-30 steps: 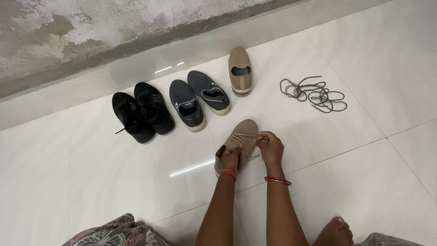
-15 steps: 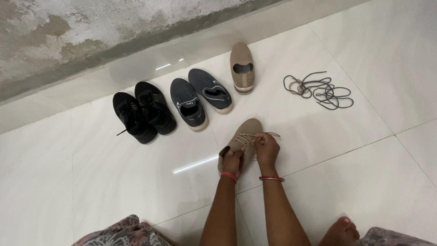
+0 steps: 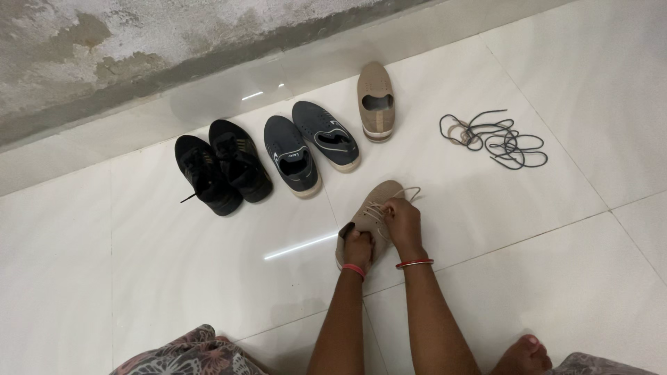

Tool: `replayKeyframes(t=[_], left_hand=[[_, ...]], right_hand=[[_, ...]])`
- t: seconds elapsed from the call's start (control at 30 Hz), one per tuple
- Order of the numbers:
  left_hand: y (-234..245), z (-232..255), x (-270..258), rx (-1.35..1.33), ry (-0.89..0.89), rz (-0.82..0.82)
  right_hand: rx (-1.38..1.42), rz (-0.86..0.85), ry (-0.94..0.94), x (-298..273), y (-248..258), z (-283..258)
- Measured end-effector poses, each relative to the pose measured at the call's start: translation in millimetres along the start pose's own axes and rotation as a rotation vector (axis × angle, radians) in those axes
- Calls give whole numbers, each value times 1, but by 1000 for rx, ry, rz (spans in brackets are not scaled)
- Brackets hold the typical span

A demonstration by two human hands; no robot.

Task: The person sits on the floor and laces a beige shoe using beige laces. They thread the laces through the eyelets and tie a knot. Other shoes and laces are visible nearby.

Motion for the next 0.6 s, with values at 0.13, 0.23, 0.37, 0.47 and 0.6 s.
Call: replayKeyframes(t=[0.13, 0.23, 0.37, 0.47, 0.6], left_hand=[[-1, 5, -1, 21, 53, 0], [1, 7, -1, 19, 78, -7], [3, 10, 0, 51, 120, -77], [3, 9, 6, 62, 160, -37], [2, 6, 15, 115, 129, 52]], right_hand=[[-13, -65, 32, 7, 3, -1], [21, -83, 10, 6, 3, -3], [0, -71, -58, 2, 1, -5], [-40, -15, -52, 4, 1, -2], [-18, -48, -62, 6, -6, 11]])
Point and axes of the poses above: each hand's wrist, its own x-axis towards the middle knuckle, its own y-axis out of the back of the hand, z = x × y, the point moved 2 cm from there along x, towards the middle knuckle, and after that the axes turned 15 degrees about -x, right-handed, at the moved point
